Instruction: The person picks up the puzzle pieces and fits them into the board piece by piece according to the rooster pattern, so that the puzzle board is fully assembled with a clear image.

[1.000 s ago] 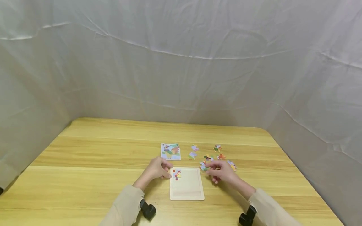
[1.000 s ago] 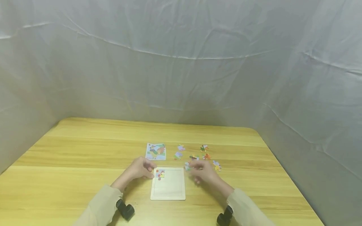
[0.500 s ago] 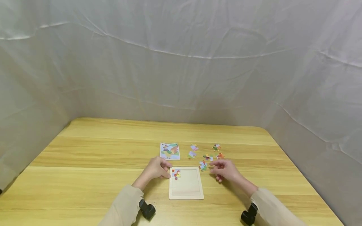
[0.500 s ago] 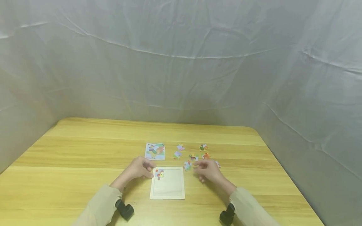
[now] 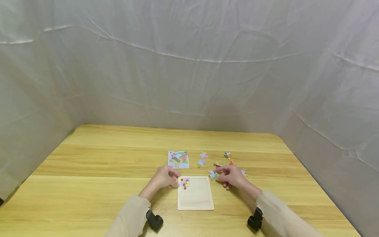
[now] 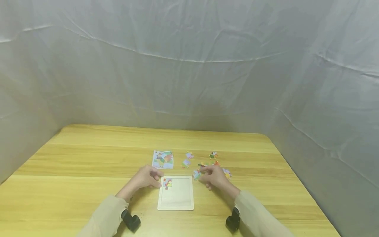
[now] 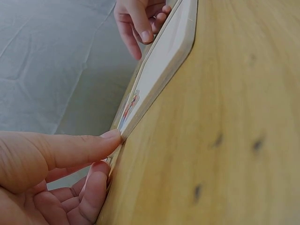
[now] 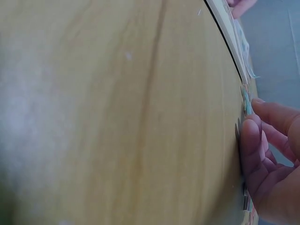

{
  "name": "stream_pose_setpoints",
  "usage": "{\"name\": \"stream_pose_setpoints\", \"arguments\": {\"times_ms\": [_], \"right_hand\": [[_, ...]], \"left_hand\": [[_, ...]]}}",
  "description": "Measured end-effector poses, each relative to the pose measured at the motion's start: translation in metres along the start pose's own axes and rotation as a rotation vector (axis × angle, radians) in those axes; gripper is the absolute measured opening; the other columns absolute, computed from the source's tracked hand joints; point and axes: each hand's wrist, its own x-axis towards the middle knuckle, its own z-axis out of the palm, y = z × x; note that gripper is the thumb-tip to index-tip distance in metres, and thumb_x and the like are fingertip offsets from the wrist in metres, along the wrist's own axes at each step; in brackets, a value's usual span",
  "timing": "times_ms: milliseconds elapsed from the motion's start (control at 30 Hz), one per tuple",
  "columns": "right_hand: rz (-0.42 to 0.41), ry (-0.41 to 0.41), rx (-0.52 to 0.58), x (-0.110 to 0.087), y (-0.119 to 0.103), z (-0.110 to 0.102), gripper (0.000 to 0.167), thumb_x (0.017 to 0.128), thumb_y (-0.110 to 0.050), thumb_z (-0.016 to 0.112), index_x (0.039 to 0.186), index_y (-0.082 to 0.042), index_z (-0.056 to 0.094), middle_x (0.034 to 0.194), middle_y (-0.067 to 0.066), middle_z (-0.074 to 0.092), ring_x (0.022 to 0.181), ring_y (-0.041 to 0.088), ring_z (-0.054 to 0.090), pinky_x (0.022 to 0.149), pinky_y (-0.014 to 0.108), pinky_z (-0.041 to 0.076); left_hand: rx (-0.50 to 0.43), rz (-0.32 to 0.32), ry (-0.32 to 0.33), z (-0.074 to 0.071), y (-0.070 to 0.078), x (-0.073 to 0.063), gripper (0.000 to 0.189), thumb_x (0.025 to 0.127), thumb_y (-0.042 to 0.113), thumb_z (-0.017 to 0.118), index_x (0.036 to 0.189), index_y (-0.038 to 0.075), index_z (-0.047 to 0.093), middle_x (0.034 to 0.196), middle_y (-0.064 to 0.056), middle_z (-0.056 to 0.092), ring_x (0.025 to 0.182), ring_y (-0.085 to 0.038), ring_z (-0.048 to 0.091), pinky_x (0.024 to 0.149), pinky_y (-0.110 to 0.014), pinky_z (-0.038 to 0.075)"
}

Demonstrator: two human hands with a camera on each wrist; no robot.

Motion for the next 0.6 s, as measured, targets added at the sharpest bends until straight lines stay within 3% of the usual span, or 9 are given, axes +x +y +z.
{"name": "stream_pose_setpoints", "arguments": {"times_ms": [300, 600], "right_hand": [[0.042, 0.045, -0.049, 0.0031, 0.0009, 0.0041, 0.041, 0.074, -0.007, 0.071, 0.109, 0.009, 0.057, 0.06, 0.005, 0.054, 0.038, 0.011, 0.047, 0.039, 0.029, 0.045], [0.045, 0.079, -0.092, 0.0033, -0.0009, 0.0078, 0.031, 0.074, -0.006, 0.071, 0.101, 0.007, 0.061, 0.062, 0.004, 0.05, 0.039, 0.011, 0.045, 0.038, 0.029, 0.044]], "left_hand": [[-0.003, 0.001, 0.0, -0.0003, -0.0003, 0.0001, 0.029, 0.06, -0.008, 0.075, 0.087, -0.001, 0.068, 0.062, -0.001, 0.05, 0.049, -0.01, 0.043, 0.044, -0.023, 0.045], [-0.007, 0.007, -0.002, 0.0001, -0.0011, -0.0003, 0.027, 0.061, -0.008, 0.075, 0.086, -0.001, 0.068, 0.062, -0.002, 0.05, 0.048, -0.01, 0.042, 0.043, -0.022, 0.044]]}}
